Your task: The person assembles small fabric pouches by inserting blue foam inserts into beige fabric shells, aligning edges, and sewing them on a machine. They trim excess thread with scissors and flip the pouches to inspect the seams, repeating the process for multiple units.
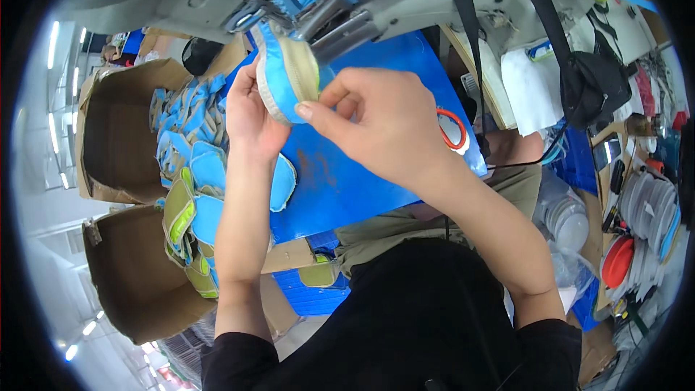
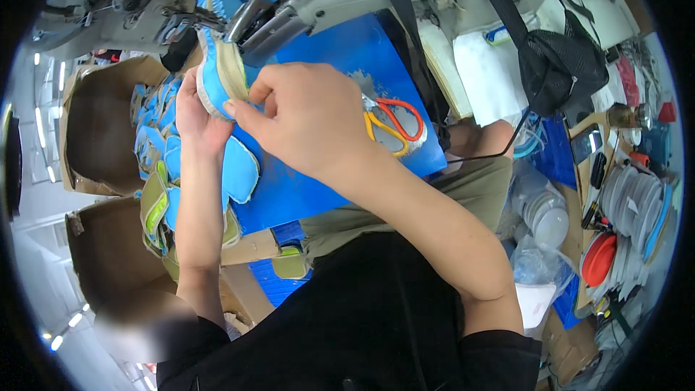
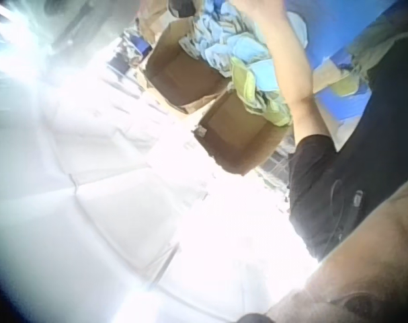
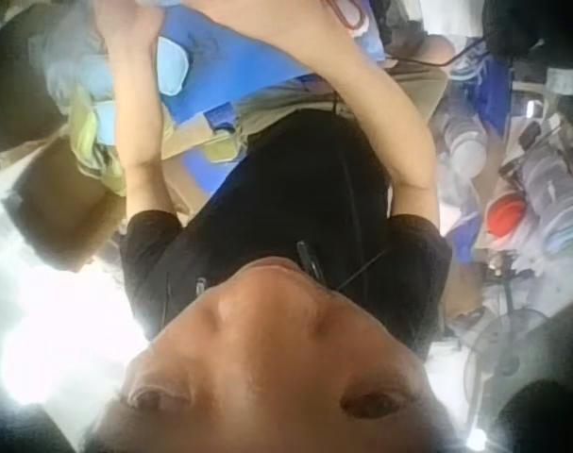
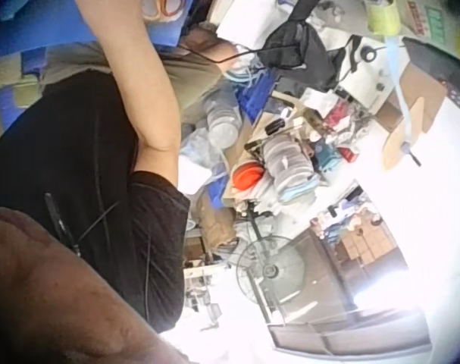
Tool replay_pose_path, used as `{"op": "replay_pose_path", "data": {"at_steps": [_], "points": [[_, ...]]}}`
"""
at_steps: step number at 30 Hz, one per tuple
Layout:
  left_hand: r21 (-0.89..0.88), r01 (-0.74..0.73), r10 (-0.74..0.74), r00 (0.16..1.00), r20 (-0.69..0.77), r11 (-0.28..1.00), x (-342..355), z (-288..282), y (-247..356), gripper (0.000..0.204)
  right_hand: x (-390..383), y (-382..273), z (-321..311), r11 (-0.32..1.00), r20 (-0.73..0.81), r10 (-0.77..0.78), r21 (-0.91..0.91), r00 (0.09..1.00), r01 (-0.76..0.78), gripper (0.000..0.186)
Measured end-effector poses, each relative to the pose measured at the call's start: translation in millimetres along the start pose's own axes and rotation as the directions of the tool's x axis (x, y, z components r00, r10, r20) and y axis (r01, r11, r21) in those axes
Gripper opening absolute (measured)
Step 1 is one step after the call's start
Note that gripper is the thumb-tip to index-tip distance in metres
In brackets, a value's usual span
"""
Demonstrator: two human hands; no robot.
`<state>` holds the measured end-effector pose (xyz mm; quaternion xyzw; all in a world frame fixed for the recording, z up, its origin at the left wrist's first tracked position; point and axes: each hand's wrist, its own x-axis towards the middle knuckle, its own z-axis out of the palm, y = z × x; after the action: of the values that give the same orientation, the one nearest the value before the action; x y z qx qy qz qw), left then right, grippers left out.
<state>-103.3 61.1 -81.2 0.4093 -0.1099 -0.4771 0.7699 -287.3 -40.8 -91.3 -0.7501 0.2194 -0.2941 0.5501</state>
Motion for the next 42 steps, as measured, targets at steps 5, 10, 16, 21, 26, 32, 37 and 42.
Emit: {"op": "replay_pose_path", "data": {"at_steps": [5, 10, 16, 21, 26, 32, 37, 42], "points": [[0.174, -0.129, 0.127, 0.992, 0.022, 0.976, 4, -7, -3, 0.027, -9, -5, -2, 0.951, 0.017, -0.111, -0.289, 0.994, 0.111, 0.029], [0.4, -0.309, 0.3, 0.95, 0.086, 0.863, 7, 2, -7, 0.029, -21, -6, 11, 0.997, -0.07, -0.055, -0.049, 0.996, 0.051, 0.032], [0.655, -0.408, 0.377, 0.905, 0.197, 0.636, 19, -6, -6, 0.02, -16, 10, 30, 0.953, -0.064, 0.092, 0.295, 0.994, -0.069, 0.029], [0.863, -0.445, 0.61, 0.76, 0.224, 0.237, 28, 2, -6, 0.017, -2, 1, 25, 0.886, 0.02, 0.09, 0.456, 0.996, -0.089, 0.029], [0.789, -0.381, 0.574, 0.818, 0.043, 0.483, 55, -1, 2, 0.017, -5, -9, 20, 0.859, 0.075, 0.126, 0.49, 0.989, -0.146, 0.029], [0.252, -0.151, 0.199, 0.964, -0.178, 0.956, -30, 51, -8, 0.026, -9, -1, 9, 0.985, -0.048, -0.108, 0.132, 0.993, 0.113, 0.022], [0.44, -0.074, 0.101, 0.994, -0.037, 0.895, -38, 36, -2, 0.024, 8, -6, 3, 0.976, -0.218, -0.172, 0.098, 0.961, 0.196, 0.015], [0.241, 0.048, -0.026, 0.995, -0.096, 0.969, -39, 46, 9, 0.026, 23, -16, -2, 0.986, -0.1, -0.153, 0.047, 0.983, 0.159, 0.025]]}}
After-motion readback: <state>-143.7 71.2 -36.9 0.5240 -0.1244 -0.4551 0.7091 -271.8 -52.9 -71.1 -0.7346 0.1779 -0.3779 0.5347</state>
